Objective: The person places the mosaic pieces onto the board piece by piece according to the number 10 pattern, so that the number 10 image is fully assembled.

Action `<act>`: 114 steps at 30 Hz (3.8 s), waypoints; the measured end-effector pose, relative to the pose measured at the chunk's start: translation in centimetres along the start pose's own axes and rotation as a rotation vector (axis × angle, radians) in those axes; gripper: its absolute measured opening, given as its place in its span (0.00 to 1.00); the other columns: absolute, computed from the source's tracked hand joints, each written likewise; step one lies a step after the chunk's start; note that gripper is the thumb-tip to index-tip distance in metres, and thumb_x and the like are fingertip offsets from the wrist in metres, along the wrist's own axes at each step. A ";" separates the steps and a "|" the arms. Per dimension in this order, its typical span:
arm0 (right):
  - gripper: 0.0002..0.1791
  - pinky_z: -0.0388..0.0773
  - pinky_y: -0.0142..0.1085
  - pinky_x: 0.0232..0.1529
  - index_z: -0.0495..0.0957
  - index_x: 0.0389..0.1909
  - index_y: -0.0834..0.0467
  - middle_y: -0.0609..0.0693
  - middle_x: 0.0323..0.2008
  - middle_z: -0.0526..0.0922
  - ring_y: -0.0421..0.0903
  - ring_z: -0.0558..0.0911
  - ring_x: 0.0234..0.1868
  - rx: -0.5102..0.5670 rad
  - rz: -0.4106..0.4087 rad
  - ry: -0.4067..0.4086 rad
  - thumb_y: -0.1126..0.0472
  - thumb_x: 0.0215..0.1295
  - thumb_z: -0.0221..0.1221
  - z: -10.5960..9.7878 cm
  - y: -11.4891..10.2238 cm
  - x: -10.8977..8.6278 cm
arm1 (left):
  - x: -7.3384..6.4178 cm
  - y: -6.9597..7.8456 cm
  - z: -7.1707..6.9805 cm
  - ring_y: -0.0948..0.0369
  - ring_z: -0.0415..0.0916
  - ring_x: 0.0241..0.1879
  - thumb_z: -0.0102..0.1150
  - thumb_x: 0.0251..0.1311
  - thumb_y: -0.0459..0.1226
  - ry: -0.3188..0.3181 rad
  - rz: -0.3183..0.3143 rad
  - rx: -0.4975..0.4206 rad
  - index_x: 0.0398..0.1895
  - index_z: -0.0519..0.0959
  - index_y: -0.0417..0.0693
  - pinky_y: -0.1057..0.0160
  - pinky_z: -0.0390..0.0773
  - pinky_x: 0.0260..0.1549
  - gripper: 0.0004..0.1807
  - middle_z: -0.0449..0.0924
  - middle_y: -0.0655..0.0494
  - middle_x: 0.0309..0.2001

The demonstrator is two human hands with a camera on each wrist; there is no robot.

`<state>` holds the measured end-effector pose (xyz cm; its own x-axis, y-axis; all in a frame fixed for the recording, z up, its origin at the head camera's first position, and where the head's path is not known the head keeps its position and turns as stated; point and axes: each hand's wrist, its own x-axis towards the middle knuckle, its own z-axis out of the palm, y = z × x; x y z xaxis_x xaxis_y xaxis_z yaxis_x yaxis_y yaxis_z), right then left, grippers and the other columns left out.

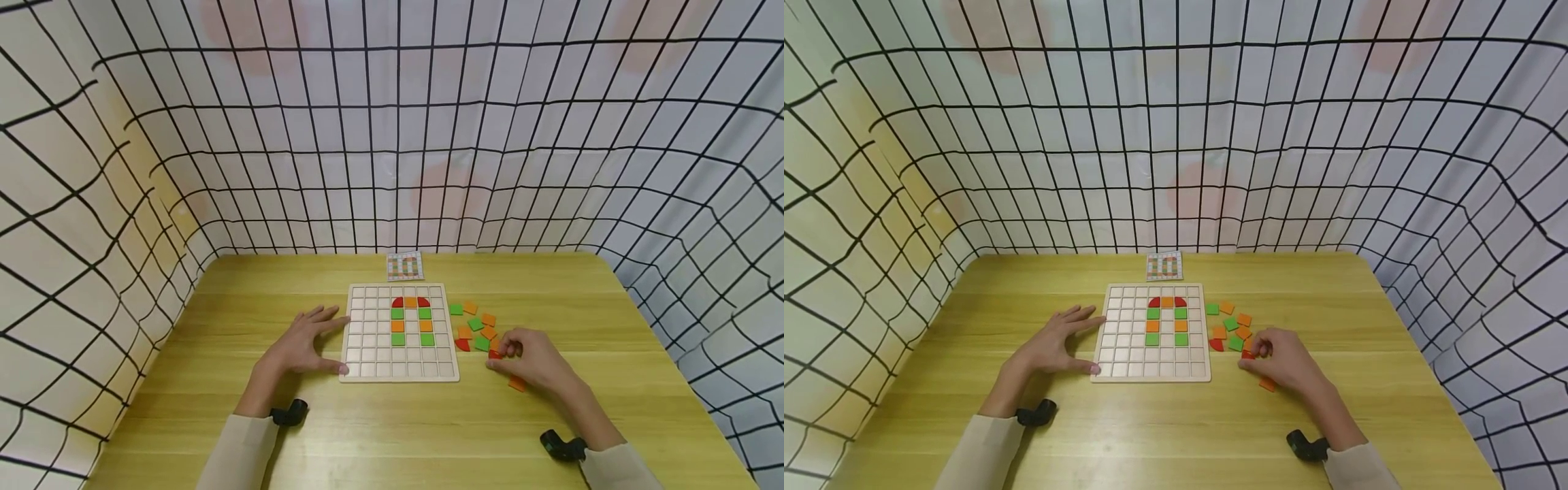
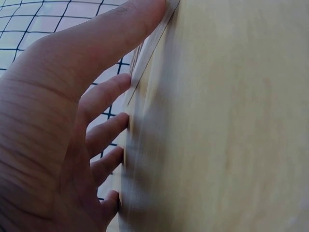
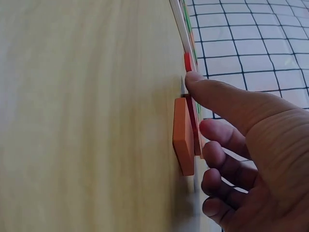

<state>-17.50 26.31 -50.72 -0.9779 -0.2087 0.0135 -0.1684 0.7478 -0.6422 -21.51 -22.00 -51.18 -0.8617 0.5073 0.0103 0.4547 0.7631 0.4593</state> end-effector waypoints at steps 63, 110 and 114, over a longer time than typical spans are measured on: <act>0.07 0.69 0.32 0.35 0.85 0.37 0.43 0.41 0.27 0.75 0.42 0.73 0.34 0.048 -0.155 -0.116 0.50 0.61 0.73 3.4 -5.1 3.7 | 0.0 0.0 0.0 0.38 0.48 0.81 0.76 0.42 0.67 0.004 -0.001 -0.015 0.76 0.70 0.61 0.26 0.44 0.75 0.55 0.58 0.45 0.81; 0.10 0.71 0.30 0.32 0.86 0.48 0.47 0.43 0.29 0.75 0.42 0.73 0.33 0.087 -0.175 -0.216 0.56 0.68 0.67 4.1 -6.0 4.4 | 0.4 0.3 -0.3 0.38 0.48 0.81 0.75 0.42 0.68 -0.011 -0.002 -0.008 0.76 0.69 0.61 0.27 0.44 0.76 0.55 0.56 0.46 0.81; 0.11 0.70 0.31 0.33 0.86 0.49 0.49 0.42 0.29 0.75 0.42 0.73 0.33 0.054 -0.159 -0.139 0.54 0.68 0.68 3.0 -4.9 4.2 | 0.3 0.3 -0.3 0.38 0.48 0.81 0.75 0.42 0.67 -0.010 -0.005 -0.011 0.76 0.69 0.61 0.27 0.44 0.76 0.55 0.56 0.45 0.81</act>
<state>-20.37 19.90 -49.80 -0.9123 -0.4093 0.0149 -0.3091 0.6643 -0.6805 -21.69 -21.75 -50.76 -0.8615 0.5078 -0.0012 0.4479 0.7612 0.4690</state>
